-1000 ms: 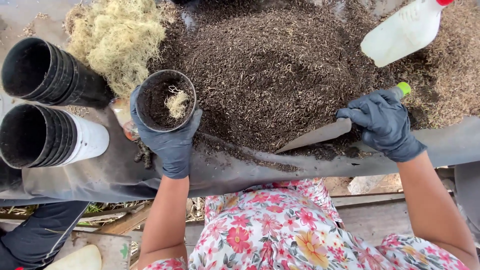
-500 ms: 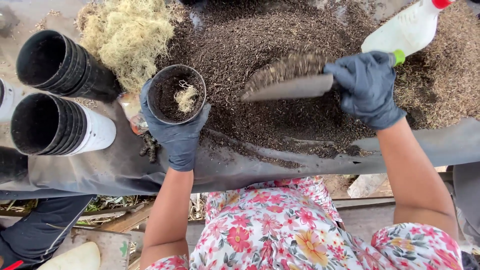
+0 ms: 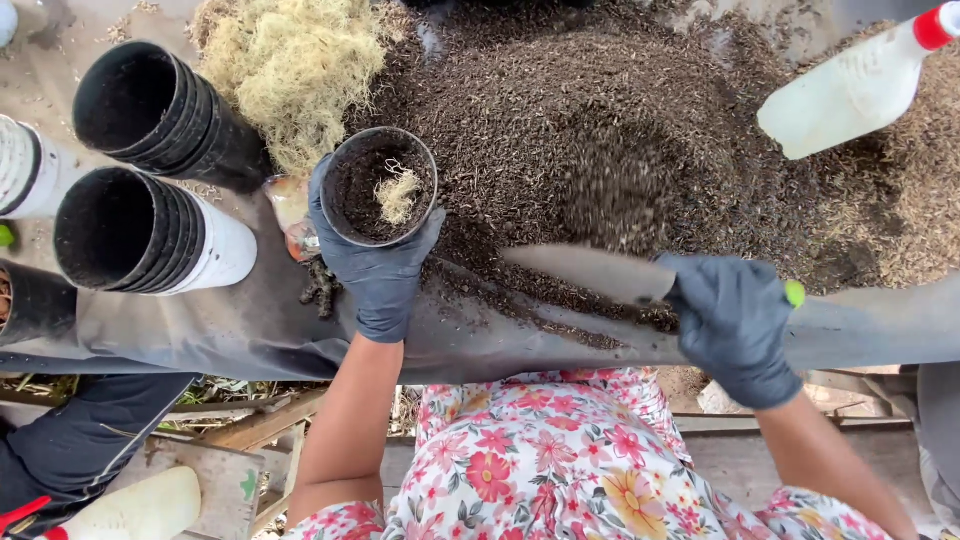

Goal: Filling small plastic nursery pots with soil and organic fibers using a hand trowel at a potting station.

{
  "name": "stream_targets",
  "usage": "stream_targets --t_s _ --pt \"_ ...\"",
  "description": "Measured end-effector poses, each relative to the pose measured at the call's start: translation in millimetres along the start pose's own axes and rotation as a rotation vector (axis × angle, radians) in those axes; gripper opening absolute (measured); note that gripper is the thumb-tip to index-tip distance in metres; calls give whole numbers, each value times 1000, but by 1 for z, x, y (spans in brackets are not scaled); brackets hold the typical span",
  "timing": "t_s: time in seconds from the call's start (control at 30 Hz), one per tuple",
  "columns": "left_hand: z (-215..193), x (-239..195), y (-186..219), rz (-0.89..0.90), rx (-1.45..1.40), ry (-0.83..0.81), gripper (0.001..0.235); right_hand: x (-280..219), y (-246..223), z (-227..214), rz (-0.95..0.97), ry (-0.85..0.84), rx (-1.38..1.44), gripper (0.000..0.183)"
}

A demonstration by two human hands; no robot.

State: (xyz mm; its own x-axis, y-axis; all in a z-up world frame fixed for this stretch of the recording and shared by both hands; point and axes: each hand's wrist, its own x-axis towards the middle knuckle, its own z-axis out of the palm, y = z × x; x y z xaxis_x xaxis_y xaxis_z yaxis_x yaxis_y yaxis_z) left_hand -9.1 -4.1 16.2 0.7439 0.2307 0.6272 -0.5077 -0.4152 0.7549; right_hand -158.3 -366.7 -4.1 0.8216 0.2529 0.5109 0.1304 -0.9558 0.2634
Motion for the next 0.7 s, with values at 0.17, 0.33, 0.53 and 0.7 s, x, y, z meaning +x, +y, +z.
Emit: stream_targets --t_s 0.17,0.33,0.53,0.7 --pt "-9 4 -6 -56 -154 -76 111 3 -17 22 -136 77 278 47" --pt "-6 3 -10 -35 -144 -36 110 47 -21 35 -197 188 91 65" --pt "-9 4 -9 -62 -197 -46 105 95 4 6 -100 151 58 49" --pt "-6 2 -8 -65 -130 -56 111 117 24 -41 100 22 281 14"
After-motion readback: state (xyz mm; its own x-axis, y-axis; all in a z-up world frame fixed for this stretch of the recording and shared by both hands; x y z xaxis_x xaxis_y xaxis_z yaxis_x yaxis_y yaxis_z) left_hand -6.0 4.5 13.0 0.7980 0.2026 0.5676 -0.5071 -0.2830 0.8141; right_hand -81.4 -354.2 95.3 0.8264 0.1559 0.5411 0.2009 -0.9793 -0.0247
